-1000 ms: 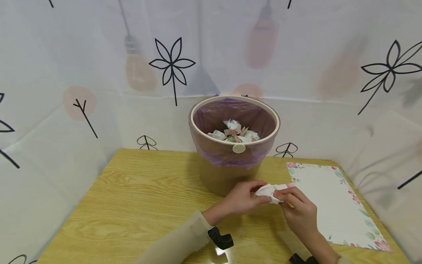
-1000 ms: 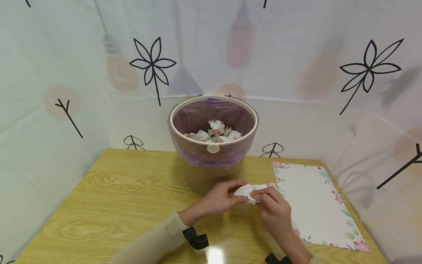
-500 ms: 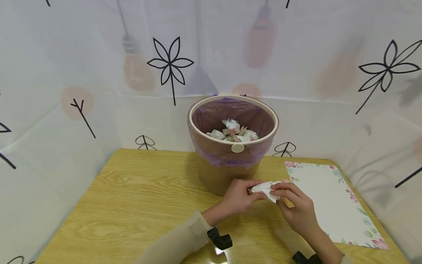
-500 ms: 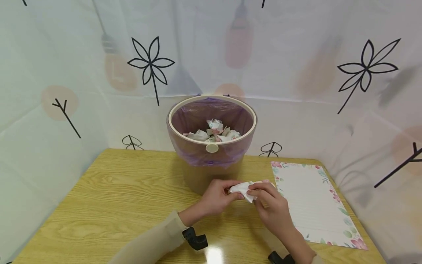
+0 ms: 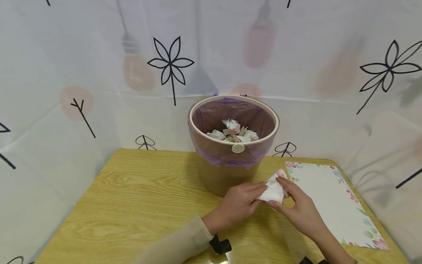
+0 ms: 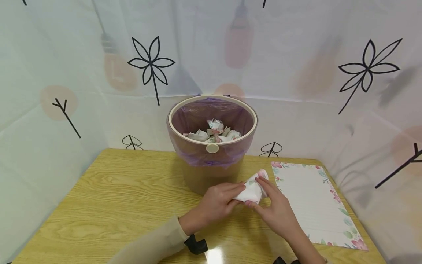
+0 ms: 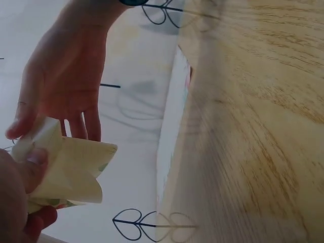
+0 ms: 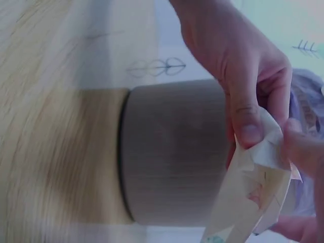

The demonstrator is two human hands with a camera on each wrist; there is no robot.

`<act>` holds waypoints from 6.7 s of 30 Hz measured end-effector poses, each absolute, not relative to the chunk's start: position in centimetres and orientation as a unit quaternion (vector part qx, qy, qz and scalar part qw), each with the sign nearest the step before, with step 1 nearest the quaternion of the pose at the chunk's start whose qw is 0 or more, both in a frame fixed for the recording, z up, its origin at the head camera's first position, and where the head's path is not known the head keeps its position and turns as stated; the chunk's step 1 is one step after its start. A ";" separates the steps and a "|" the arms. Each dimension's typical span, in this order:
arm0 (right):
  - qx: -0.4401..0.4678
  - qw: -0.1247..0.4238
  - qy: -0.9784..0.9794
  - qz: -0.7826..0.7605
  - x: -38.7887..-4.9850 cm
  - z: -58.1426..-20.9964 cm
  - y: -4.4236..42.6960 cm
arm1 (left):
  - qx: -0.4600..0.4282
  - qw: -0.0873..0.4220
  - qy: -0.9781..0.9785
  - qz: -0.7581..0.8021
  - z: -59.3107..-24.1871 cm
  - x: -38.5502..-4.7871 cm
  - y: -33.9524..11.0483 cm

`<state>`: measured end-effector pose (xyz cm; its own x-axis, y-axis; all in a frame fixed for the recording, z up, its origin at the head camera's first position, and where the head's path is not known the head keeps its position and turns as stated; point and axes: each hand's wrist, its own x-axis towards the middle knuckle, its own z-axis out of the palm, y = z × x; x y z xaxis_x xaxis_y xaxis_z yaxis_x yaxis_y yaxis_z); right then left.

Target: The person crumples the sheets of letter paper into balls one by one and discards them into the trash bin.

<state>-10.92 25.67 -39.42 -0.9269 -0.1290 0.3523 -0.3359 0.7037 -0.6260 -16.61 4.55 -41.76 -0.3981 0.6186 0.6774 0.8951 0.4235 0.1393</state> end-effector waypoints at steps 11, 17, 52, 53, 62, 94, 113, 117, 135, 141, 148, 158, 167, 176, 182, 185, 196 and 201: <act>0.117 0.035 -0.809 0.575 -10.9 -39.7 24.9 | -0.529 0.268 -0.732 -0.334 -41.7 -17.1 4.2; 0.137 0.068 -0.777 0.611 -10.7 -40.2 24.5 | -0.538 0.186 -0.721 -0.397 -41.3 -17.3 4.2; 0.138 0.186 -0.732 0.641 -9.7 -41.6 24.0 | -0.401 0.082 -0.677 -0.611 -42.3 -18.0 5.4; 0.128 0.188 -0.738 0.635 -9.6 -41.7 24.0 | -0.394 0.082 -0.685 -0.608 -42.3 -18.0 5.4; 0.108 0.167 -0.768 0.609 -8.8 -42.6 24.7 | -0.377 0.090 -0.758 -0.525 -42.1 -17.6 5.6; 0.146 0.275 -0.790 0.528 -10.9 -42.1 24.8 | -0.392 0.110 -0.734 -0.545 -42.5 -16.8 6.0; 0.253 0.142 -0.768 0.571 -10.8 -41.0 26.2 | -0.434 0.164 -0.712 -0.527 -41.6 -16.9 5.4; 0.241 0.087 -0.791 0.555 -11.0 -40.4 26.7 | -0.494 0.206 -0.709 -0.458 -41.7 -17.1 5.0; 0.246 -0.020 -0.810 0.532 -11.3 -39.9 26.7 | -0.576 0.244 -0.649 -0.433 -42.0 -17.9 4.5; 0.235 -0.012 -0.801 0.550 -11.3 -39.6 26.3 | -0.569 0.235 -0.657 -0.435 -42.1 -18.0 4.6; 0.206 0.019 -0.820 0.534 -11.3 -39.3 25.9 | -0.535 0.304 -0.694 -0.374 -42.0 -17.9 4.6; 0.159 0.127 -0.872 0.445 -11.3 -39.9 25.4 | -0.532 0.239 -0.704 -0.405 -41.8 -17.8 4.5; 0.190 0.248 -0.880 0.358 -11.4 -40.1 25.0 | -0.487 0.116 -0.726 -0.473 -42.0 -17.4 4.5; 0.182 0.245 -0.876 0.373 -11.6 -40.3 24.7 | -0.403 0.052 -0.745 -0.530 -41.4 -17.3 4.8; 0.238 0.023 -0.832 0.500 -11.7 -39.5 26.5 | -0.377 0.061 -0.738 -0.556 -41.6 -17.4 4.6; 0.280 -0.074 -0.779 0.557 -12.0 -39.1 27.8 | -0.365 0.042 -0.720 -0.589 -41.7 -17.5 4.5; 0.239 -0.034 -0.746 0.620 -12.4 -39.7 27.5 | -0.392 0.064 -0.709 -0.583 -41.6 -17.3 4.5; 0.168 0.028 -0.784 0.597 -12.2 -39.7 26.1 | -0.391 0.109 -0.708 -0.578 -41.6 -17.2 4.7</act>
